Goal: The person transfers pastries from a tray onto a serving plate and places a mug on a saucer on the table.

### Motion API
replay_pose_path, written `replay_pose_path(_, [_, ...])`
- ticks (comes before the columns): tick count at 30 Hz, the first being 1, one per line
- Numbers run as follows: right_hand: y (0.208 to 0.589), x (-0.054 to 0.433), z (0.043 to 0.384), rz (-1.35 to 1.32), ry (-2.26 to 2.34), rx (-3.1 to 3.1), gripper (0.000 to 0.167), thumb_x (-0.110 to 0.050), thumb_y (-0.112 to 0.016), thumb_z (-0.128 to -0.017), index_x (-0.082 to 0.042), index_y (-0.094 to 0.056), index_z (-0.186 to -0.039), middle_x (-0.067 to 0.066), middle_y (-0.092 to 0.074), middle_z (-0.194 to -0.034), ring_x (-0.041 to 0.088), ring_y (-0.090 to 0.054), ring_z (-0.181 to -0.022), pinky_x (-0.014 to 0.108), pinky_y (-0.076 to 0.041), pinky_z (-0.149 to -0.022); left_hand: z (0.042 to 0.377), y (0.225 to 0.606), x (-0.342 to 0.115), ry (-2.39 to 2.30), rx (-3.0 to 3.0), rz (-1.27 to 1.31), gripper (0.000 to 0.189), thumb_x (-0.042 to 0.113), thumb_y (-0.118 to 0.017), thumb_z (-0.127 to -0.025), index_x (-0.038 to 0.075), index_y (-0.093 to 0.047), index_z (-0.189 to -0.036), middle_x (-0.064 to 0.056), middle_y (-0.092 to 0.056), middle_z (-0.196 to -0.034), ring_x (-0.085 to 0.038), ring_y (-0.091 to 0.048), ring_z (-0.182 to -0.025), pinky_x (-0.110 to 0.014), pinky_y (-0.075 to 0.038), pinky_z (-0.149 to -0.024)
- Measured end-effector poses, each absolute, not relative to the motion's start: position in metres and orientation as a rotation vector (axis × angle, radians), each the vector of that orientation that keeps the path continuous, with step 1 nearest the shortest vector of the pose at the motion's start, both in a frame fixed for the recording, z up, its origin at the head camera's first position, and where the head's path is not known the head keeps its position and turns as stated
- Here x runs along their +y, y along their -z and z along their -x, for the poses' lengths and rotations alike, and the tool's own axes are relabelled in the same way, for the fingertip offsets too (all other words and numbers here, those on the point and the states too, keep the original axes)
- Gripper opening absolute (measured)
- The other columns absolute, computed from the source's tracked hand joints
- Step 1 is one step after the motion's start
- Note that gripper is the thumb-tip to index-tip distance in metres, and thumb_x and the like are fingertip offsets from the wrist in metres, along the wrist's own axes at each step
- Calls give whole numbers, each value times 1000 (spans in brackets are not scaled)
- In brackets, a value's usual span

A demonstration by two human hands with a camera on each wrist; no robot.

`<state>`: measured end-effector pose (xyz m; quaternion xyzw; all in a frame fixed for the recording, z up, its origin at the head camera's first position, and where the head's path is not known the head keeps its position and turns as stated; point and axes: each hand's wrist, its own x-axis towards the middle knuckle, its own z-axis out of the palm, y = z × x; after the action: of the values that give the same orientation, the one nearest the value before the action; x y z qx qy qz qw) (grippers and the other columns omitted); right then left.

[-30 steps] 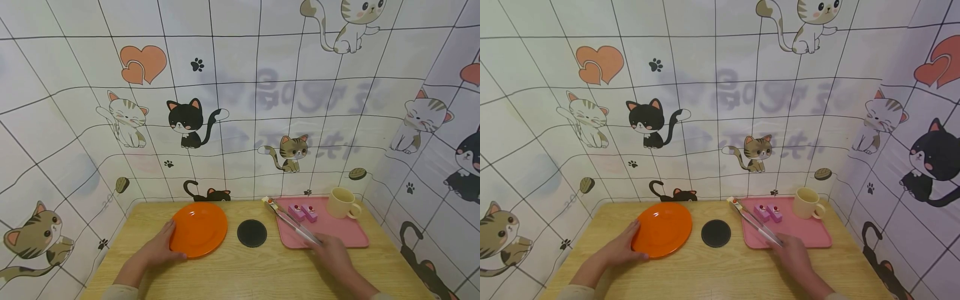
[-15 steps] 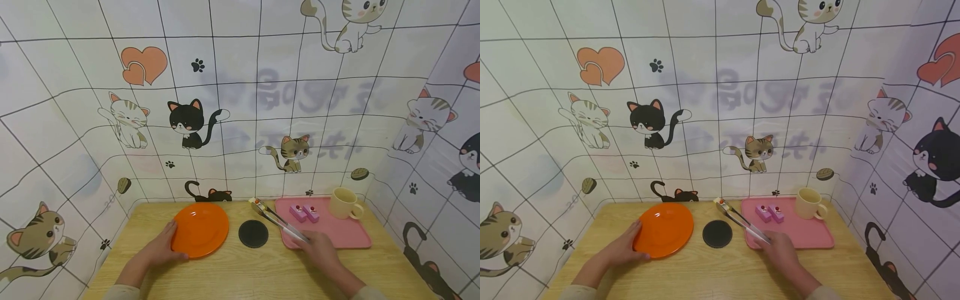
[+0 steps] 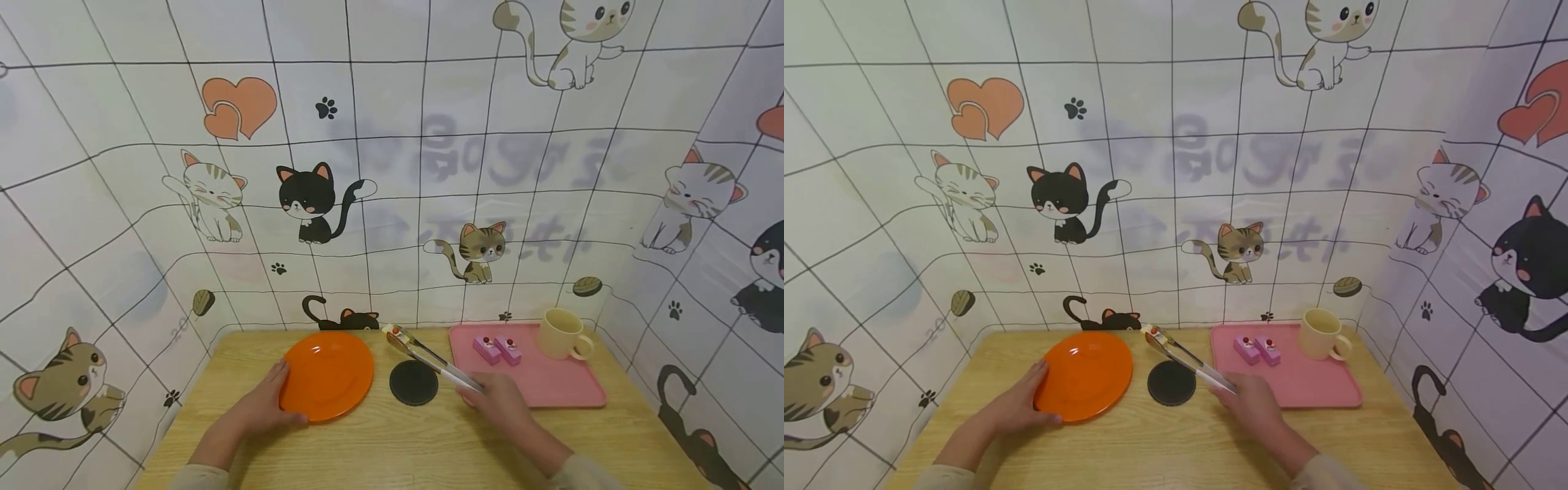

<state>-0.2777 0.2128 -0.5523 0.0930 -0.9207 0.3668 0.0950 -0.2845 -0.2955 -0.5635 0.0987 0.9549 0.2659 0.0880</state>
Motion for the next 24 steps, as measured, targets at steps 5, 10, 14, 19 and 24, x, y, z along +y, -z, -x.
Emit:
replay_pose_path(5, [553, 201, 282, -314, -1082, -2716, 8, -24, -91, -94, -19, -87, -99, -16, -58, -66, 4, -49, -56, 25, -45, -54, 284, 563, -295, -794, 2840, -290, 138, 64, -95, -78, -7, -22, -172, -29, -14, -181, -53, -17, -165, -71, -26, -128])
replay_pose_path(10, [551, 191, 287, -365, -1060, -2732, 9, -24, -90, -94, -22, -83, -90, -15, -56, -66, 4, -45, -57, 26, -42, -53, 285, 564, -295, -792, 2844, -293, 138, 64, -95, -79, -7, -22, -172, -29, -15, -181, -53, -17, -165, -71, -26, -128])
replay_pose_path(14, [548, 183, 290, -427, -1019, -2730, 17, -26, -90, -95, -26, -78, -82, -16, -53, -65, 3, -43, -58, 26, -40, -54, 284, 564, -296, -785, 2848, -296, 137, 63, -95, -79, -6, -23, -172, -28, -14, -181, -52, -16, -166, -71, -27, -128])
replay_pose_path(19, [548, 176, 295, -494, -972, -2726, 20, -29, -89, -95, -27, -75, -82, -18, -50, -65, 2, -41, -58, 25, -37, -53, 283, 562, -295, -791, 2845, -301, 137, 64, -95, -79, -6, -23, -173, -28, -13, -182, -52, -16, -166, -70, -26, -129])
replay_pose_path(24, [550, 168, 300, -549, -965, -2728, 19, -33, -89, -95, -27, -75, -83, -18, -46, -63, 0, -38, -57, 24, -34, -52, 284, 563, -296, -803, 2845, -297, 137, 64, -95, -79, -6, -23, -172, -29, -15, -181, -52, -16, -166, -71, -26, -129])
